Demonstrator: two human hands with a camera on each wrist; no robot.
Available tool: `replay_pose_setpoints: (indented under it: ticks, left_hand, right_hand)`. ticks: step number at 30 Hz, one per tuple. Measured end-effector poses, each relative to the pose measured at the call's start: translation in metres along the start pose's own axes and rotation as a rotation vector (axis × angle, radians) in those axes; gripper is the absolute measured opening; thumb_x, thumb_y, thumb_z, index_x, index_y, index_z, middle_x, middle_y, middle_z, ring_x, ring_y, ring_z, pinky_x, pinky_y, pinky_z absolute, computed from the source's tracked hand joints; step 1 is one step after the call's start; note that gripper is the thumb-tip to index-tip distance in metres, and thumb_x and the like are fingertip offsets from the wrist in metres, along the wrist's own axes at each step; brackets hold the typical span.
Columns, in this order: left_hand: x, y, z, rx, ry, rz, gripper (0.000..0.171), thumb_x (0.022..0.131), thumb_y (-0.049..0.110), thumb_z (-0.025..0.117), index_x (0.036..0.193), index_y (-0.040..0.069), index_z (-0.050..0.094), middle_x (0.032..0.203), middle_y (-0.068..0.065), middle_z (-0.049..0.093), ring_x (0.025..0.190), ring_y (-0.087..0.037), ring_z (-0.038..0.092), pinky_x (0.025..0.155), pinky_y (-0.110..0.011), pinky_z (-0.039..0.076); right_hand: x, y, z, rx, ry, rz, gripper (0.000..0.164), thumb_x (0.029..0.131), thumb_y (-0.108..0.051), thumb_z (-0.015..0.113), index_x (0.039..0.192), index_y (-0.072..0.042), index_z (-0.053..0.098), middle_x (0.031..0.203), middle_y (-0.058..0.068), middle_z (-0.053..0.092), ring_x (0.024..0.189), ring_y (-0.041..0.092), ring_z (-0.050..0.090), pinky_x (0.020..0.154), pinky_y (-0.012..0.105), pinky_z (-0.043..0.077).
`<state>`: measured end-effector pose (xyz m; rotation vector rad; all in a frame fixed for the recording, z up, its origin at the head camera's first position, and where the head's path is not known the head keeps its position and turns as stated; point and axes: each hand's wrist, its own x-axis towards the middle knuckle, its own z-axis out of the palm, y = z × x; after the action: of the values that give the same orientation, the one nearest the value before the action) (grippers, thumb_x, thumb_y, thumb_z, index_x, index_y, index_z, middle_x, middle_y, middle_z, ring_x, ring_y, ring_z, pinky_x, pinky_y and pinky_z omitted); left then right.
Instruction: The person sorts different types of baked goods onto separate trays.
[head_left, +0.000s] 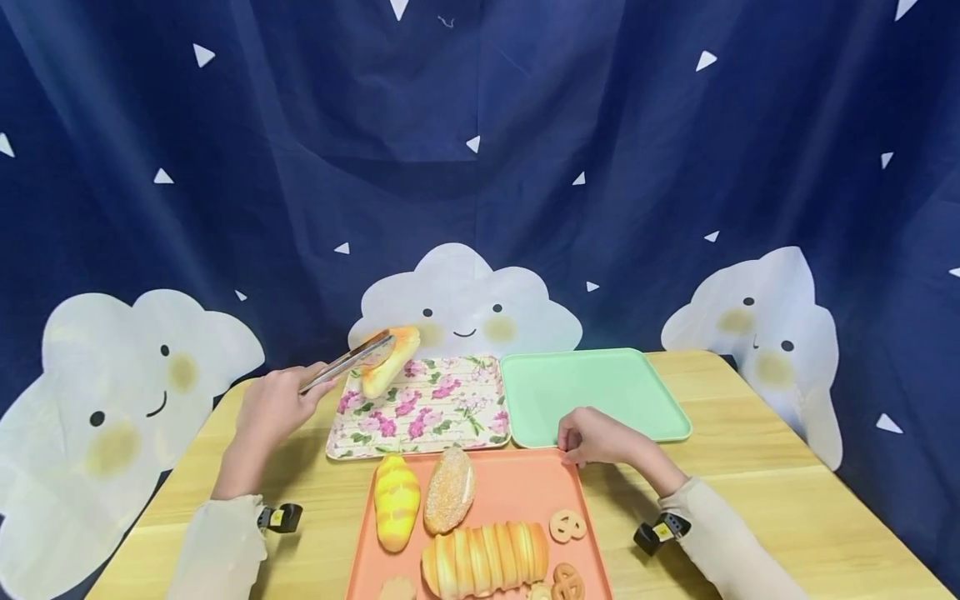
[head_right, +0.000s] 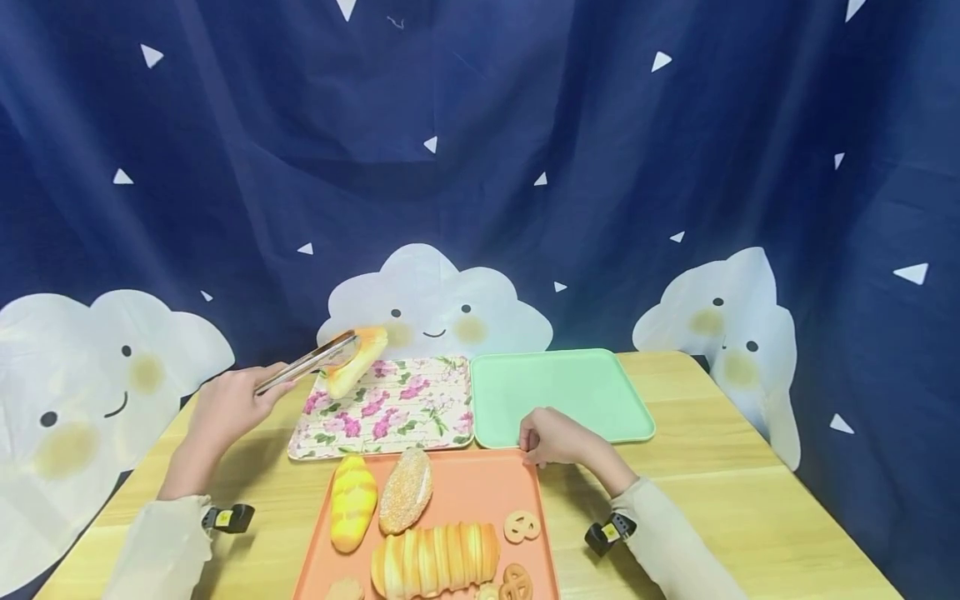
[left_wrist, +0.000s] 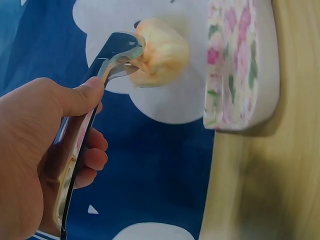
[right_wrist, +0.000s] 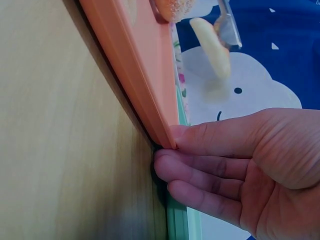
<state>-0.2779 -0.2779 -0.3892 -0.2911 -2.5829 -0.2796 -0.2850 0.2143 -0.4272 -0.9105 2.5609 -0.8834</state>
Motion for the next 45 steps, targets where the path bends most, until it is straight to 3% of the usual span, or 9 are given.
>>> replay_pose_setpoints:
  ticks: [12,15,20,30,45]
  left_hand:
    - [-0.008,-0.024,0.004,0.041,-0.016,0.005,0.025,0.09,0.035,0.076,0.107,0.018,0.076,0.063,-0.002,0.059,0.05,-0.02,0.044,0.046,-0.039,0.035]
    - [-0.01,-0.027,0.006,0.049,-0.034,0.002,0.026,0.09,0.035,0.076,0.109,0.017,0.077,0.066,-0.005,0.063,0.052,-0.021,0.046,0.047,-0.04,0.037]
    - [-0.01,-0.028,0.008,0.028,-0.083,-0.021,0.033,0.091,0.036,0.074,0.117,0.017,0.077,0.086,-0.012,0.075,0.061,-0.026,0.059,0.054,-0.046,0.045]
    - [-0.009,-0.025,0.008,0.051,-0.198,-0.033,0.042,0.092,0.039,0.073,0.124,0.012,0.074,0.081,-0.014,0.07,0.062,-0.026,0.056,0.054,-0.045,0.044]
    - [-0.01,-0.029,0.007,0.043,-0.207,-0.05,0.044,0.091,0.041,0.072,0.125,0.013,0.074,0.078,-0.012,0.069,0.06,-0.024,0.055,0.052,-0.043,0.043]
  right_hand:
    - [0.0,-0.001,-0.002,0.014,-0.001,0.012,0.011,0.084,0.007,0.075,0.082,-0.001,0.067,0.064,0.01,0.068,0.054,0.023,0.064,0.051,0.019,0.043]
    - [0.0,-0.001,-0.001,0.021,-0.006,0.009,0.01,0.084,0.006,0.075,0.082,0.0,0.067,0.064,0.011,0.068,0.053,0.022,0.064,0.052,0.02,0.043]
    - [0.001,-0.001,-0.001,0.014,-0.011,0.01,0.011,0.085,0.006,0.075,0.082,-0.001,0.067,0.065,0.011,0.068,0.053,0.022,0.064,0.052,0.02,0.044]
    - [0.0,-0.002,-0.002,0.017,-0.014,0.018,0.011,0.086,0.004,0.076,0.082,-0.001,0.067,0.065,0.011,0.068,0.054,0.023,0.065,0.052,0.02,0.044]
    - [0.002,0.001,-0.001,0.025,-0.012,0.02,0.011,0.085,0.006,0.074,0.081,-0.001,0.067,0.064,0.011,0.068,0.054,0.024,0.064,0.052,0.02,0.044]
